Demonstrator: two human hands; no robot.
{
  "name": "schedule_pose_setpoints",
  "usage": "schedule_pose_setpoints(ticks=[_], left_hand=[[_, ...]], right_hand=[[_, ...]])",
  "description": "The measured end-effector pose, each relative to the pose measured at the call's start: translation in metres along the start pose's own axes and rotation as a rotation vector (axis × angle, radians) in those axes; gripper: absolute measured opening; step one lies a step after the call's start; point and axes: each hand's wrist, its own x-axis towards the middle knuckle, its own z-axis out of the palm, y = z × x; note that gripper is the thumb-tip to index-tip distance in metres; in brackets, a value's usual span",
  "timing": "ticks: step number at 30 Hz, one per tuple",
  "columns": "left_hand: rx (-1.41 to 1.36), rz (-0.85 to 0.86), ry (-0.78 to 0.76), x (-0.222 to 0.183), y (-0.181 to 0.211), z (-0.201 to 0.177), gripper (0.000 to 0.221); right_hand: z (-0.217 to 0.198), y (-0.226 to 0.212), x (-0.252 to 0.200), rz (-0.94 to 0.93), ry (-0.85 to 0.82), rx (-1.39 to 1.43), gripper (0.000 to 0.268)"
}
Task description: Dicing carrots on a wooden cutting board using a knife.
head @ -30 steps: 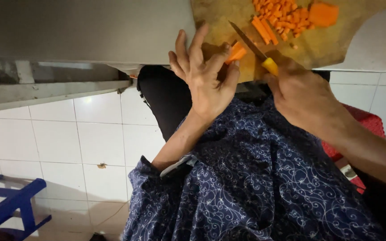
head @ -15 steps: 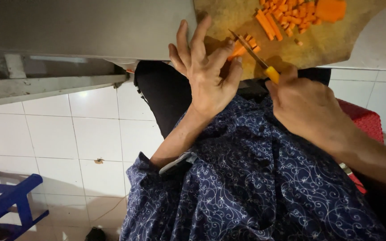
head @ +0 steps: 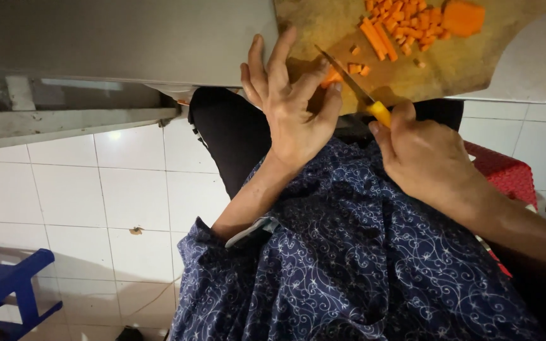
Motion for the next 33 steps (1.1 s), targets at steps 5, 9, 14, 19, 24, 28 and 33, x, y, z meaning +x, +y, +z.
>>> schedule_pose_setpoints(ticks=[5,9,14,19,24,28,33], left_hand=[[-0.014,0.012,0.02,-0.001,0.0,0.0,0.014],[-0.016,0.028,0.057,-0.002,-0.001,0.003,0.013],[0.108,0.156,0.069,-0.006,-0.007,0.005,0.028],[0.306,0.137,-0.026,-0.015,0.003,-0.003,0.043],[0.142,0.234,0.141,-0.006,0.033,0.011,0.064],[0.049,0.037,0.131,-0.023,0.098,0.036,0.065],[-0.135,-0.285,0.12,-0.092,0.24,0.107,0.067]], right_hand=[[-0.006,-0.006,-0.003,0.002,-0.013,-0.015,0.041],[-0.014,-0.008,0.006,-0.2,0.1,-0.176,0.037],[-0.044,-0.015,0.016,-0.059,-0.093,0.437,0.048],[-0.039,0.0,0.002,0.024,-0.146,0.406,0.046],[-0.043,0.015,-0.004,0.069,-0.062,0.348,0.043],[-0.022,-0.061,0.017,0.872,1.273,-0.265,0.029],[-0.052,0.012,-0.001,0.176,-0.068,0.125,0.048]])
